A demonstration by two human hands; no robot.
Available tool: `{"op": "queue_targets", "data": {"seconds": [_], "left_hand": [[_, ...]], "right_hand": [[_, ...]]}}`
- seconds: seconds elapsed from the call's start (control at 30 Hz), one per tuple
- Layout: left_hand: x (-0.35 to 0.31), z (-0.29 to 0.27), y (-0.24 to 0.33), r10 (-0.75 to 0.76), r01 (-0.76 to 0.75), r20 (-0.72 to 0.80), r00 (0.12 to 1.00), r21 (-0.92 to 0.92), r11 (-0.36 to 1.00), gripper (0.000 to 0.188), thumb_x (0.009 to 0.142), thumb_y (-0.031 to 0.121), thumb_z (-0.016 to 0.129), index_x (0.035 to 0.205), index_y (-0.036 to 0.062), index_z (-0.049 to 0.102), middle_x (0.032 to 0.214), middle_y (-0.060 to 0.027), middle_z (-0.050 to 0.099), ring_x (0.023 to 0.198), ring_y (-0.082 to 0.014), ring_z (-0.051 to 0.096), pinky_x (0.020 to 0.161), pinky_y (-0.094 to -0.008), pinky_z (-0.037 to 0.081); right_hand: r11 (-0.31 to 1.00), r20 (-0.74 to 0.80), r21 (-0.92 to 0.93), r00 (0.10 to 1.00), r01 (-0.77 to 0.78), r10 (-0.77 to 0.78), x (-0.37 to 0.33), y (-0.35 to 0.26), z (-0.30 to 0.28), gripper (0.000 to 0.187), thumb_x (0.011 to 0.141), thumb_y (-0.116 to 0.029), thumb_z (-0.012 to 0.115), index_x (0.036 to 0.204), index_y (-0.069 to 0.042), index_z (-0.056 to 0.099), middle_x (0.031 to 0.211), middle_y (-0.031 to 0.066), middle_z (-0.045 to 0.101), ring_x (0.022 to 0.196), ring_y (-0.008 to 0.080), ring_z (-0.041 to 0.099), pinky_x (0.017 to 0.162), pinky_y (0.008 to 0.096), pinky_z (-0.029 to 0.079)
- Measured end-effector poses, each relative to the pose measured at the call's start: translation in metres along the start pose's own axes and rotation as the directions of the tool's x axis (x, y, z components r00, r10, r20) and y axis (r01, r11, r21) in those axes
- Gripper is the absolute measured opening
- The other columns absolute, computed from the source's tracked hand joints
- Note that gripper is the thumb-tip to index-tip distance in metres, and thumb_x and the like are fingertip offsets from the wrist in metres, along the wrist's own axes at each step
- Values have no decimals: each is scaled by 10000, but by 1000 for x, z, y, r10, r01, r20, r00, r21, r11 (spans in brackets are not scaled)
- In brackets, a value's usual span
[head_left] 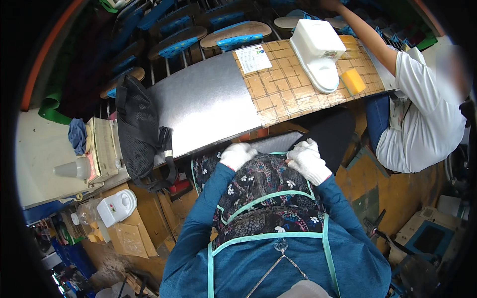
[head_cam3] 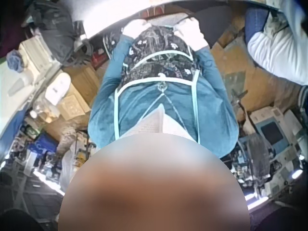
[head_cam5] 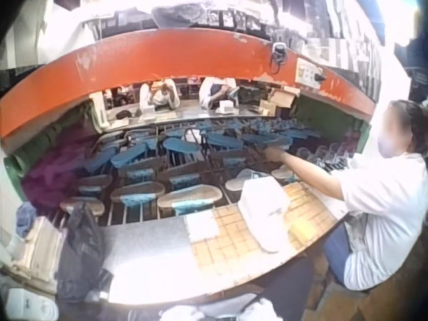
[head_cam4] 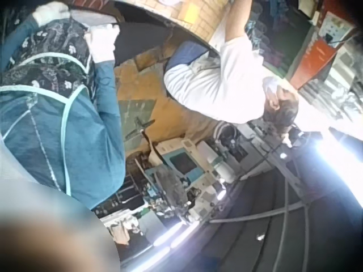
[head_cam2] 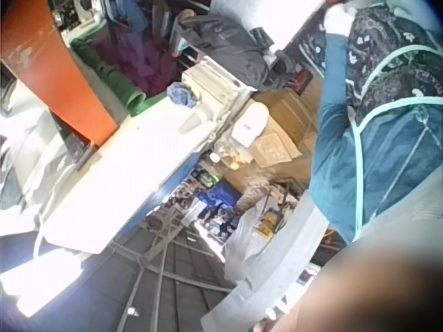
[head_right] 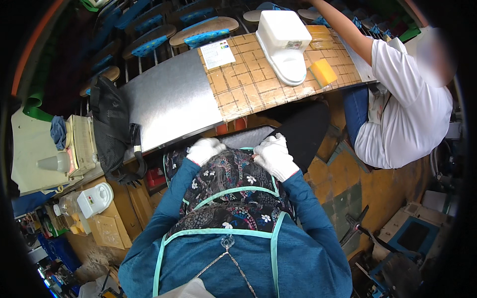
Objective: The person repeatedly picks up blue slides from a conveyor belt and scrubs the soles with a yellow sponge. They wipe the soles thoroughly, then place the slides back on the belt. The process is repeated for multiple slides throughout the clip.
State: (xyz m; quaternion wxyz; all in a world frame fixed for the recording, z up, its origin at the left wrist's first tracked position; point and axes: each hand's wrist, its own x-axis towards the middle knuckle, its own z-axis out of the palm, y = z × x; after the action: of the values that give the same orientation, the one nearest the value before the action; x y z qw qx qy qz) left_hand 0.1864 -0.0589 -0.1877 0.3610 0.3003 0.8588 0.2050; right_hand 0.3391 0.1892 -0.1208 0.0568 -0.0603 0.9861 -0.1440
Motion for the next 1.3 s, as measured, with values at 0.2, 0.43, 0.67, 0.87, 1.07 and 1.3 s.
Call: {"op": "queue_targets", "data": {"seconds": [0.2, 0.43, 0.67, 0.87, 1.07, 1.3], "left_hand": [[41, -10, -37, 5, -2, -225, 974, 15, 1000, 636, 962, 565, 534, 1351, 68, 614, 1403, -186, 603, 1268, -331, 576, 1091, -412, 433], [48, -24, -31, -85, 83, -217, 973, -18, 996, 646, 957, 574, 538, 1360, 73, 607, 1410, -184, 598, 1272, -333, 572, 1091, -416, 433], [54, -58, -14, -165, 127, -283, 945, -149, 981, 657, 952, 583, 541, 1370, 78, 600, 1416, -182, 593, 1277, -335, 569, 1090, -420, 433], [70, -134, 12, -250, 152, -374, 893, -272, 950, 667, 948, 590, 544, 1377, 83, 594, 1421, -180, 589, 1281, -337, 566, 1090, -424, 433], [84, -190, 26, -303, 178, -391, 869, -324, 929, 677, 944, 598, 547, 1385, 87, 588, 1427, -178, 585, 1285, -339, 564, 1089, -428, 433], [75, -174, 15, -310, 192, -394, 865, -311, 931, 688, 939, 607, 550, 1394, 92, 580, 1433, -176, 580, 1290, -342, 560, 1089, -432, 434]], "right_hand": [[985, -200, -10, 966, -172, 166, 47, 25, 21, 160, 753, -292, 707, 805, -142, 731, 847, 83, 703, 921, 296, 633, 890, 508, 429], [979, 3, -79, 982, -190, 191, 121, 77, 78, 685, 963, -586, 458, 1517, -183, 445, 1595, 154, 391, 1499, 347, 300, 1235, 487, 213], [964, 155, 35, 955, -262, 254, 161, 87, 88, 688, 966, -589, 450, 1522, -184, 441, 1599, 149, 389, 1496, 347, 309, 1234, 492, 216], [948, 194, 62, 936, -311, 294, 211, 92, 54, 690, 969, -592, 443, 1526, -185, 437, 1601, 144, 386, 1493, 347, 316, 1233, 497, 218], [938, 241, 79, 920, -337, 310, 242, 101, 36, 692, 971, -594, 436, 1531, -186, 433, 1604, 139, 384, 1490, 346, 324, 1232, 502, 220], [940, 276, 104, 917, -325, 287, 237, 100, 38, 695, 974, -597, 428, 1535, -187, 428, 1608, 134, 382, 1487, 346, 333, 1231, 507, 223]]}}
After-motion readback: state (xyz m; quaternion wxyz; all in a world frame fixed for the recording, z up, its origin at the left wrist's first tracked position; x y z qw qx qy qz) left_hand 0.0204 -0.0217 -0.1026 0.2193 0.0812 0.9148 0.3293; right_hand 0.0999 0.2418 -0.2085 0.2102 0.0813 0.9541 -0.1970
